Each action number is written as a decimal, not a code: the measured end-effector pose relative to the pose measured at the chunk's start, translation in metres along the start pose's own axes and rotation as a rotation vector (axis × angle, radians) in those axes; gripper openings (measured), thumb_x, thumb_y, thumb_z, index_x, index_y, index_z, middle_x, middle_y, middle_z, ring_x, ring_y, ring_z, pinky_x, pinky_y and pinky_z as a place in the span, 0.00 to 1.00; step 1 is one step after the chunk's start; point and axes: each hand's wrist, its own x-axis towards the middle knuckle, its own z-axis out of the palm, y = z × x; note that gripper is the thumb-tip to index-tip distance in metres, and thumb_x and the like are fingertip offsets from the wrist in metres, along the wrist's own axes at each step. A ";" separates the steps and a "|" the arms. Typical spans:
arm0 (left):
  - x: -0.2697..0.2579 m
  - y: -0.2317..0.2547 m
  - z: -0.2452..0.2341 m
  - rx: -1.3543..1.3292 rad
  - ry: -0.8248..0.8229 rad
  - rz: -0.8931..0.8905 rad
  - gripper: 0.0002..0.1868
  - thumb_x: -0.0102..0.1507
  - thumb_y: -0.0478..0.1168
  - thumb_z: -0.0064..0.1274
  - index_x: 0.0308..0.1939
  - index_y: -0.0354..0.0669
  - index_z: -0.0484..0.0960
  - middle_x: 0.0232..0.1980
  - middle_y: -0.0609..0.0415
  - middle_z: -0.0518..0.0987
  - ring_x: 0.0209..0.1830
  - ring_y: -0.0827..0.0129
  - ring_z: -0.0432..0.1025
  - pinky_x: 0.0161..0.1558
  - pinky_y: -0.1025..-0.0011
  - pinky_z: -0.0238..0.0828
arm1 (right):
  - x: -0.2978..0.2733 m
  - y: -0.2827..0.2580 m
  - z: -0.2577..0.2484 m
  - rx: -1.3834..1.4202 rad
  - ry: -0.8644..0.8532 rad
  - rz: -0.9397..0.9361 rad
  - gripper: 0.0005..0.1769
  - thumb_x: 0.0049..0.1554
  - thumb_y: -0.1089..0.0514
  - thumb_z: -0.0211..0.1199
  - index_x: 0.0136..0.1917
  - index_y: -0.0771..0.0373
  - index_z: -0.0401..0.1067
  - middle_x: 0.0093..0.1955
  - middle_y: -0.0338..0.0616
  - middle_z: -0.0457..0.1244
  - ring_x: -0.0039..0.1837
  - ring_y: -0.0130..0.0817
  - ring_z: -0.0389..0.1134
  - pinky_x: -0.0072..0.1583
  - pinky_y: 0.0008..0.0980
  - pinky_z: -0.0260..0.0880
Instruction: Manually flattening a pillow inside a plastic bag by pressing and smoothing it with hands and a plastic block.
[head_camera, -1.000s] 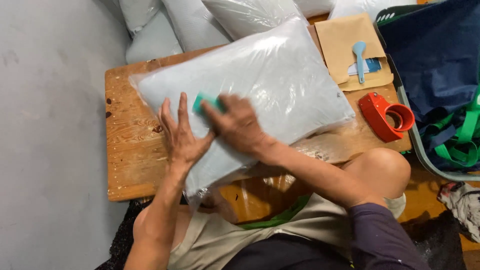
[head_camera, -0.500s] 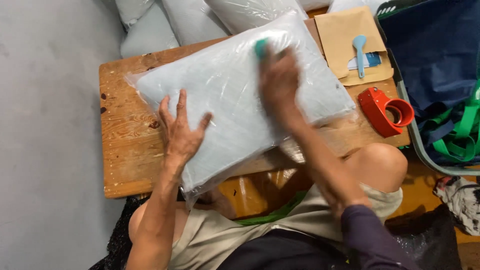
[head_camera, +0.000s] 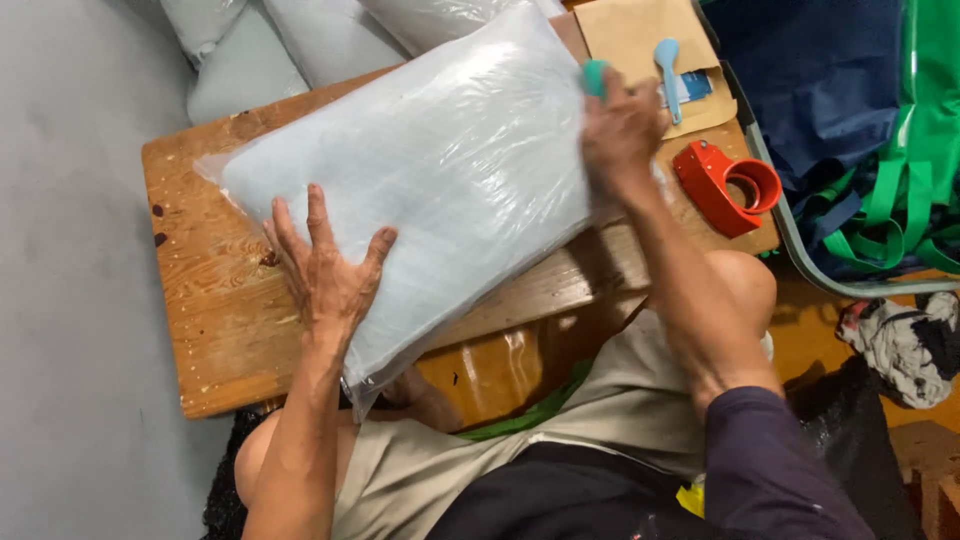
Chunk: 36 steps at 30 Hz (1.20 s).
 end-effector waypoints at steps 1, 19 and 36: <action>0.003 0.000 -0.002 0.001 0.001 0.007 0.51 0.63 0.73 0.52 0.81 0.55 0.52 0.81 0.33 0.44 0.81 0.32 0.34 0.71 0.31 0.48 | 0.007 0.016 -0.008 0.002 0.005 0.005 0.16 0.68 0.50 0.51 0.67 0.50 0.65 0.50 0.53 0.58 0.49 0.46 0.64 0.57 0.59 0.63; 0.025 0.032 0.006 0.096 0.028 0.148 0.44 0.72 0.76 0.27 0.87 0.71 0.35 0.85 0.56 0.19 0.86 0.48 0.15 0.75 0.21 0.10 | -0.114 -0.078 -0.024 0.304 0.156 -0.764 0.26 0.62 0.46 0.67 0.66 0.58 0.62 0.55 0.52 0.57 0.52 0.43 0.61 0.49 0.40 0.63; 0.019 0.043 0.024 0.227 -0.170 0.408 0.45 0.68 0.75 0.35 0.84 0.68 0.41 0.87 0.50 0.35 0.87 0.43 0.30 0.68 0.17 0.18 | -0.013 0.054 -0.060 0.636 -0.172 -0.013 0.12 0.58 0.63 0.68 0.54 0.63 0.69 0.44 0.42 0.66 0.45 0.31 0.69 0.49 0.28 0.76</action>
